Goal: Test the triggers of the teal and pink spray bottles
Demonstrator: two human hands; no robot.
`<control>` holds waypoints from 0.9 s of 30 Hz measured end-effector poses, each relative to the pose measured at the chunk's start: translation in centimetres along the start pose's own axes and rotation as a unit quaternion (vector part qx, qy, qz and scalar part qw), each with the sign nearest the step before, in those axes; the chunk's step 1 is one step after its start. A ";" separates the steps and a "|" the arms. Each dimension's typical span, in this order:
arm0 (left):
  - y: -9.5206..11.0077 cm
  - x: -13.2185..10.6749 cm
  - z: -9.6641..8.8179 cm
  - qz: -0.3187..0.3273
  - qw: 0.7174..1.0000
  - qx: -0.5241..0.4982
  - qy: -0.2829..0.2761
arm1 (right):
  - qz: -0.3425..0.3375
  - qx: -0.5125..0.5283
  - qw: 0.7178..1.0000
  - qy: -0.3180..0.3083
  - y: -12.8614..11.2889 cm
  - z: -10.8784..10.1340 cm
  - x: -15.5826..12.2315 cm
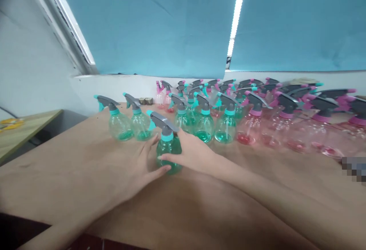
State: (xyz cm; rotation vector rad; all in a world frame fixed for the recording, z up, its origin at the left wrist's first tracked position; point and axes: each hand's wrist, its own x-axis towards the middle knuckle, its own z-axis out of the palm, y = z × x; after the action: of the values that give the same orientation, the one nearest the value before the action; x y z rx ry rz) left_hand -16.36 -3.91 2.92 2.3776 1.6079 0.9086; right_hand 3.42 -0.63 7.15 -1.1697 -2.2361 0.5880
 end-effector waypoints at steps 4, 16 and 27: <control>3.3 0.4 2.0 0.040 0.984 -0.149 -0.088 | 0.004 -0.041 0.999 -0.007 1.2 -2.6 -3.4; 12.0 3.7 9.8 0.116 0.946 -0.257 -0.162 | 0.008 0.183 0.977 0.108 8.0 -8.4 -9.5; 14.7 6.6 13.5 0.148 0.935 -0.273 -0.171 | -0.009 0.255 0.959 0.126 10.5 -11.1 -9.9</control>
State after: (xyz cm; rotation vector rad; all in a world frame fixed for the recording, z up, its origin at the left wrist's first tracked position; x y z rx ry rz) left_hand 4.37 -1.38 0.88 2.2290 0.7573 0.7928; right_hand 21.57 -1.96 6.67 -0.8965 -1.7336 0.8880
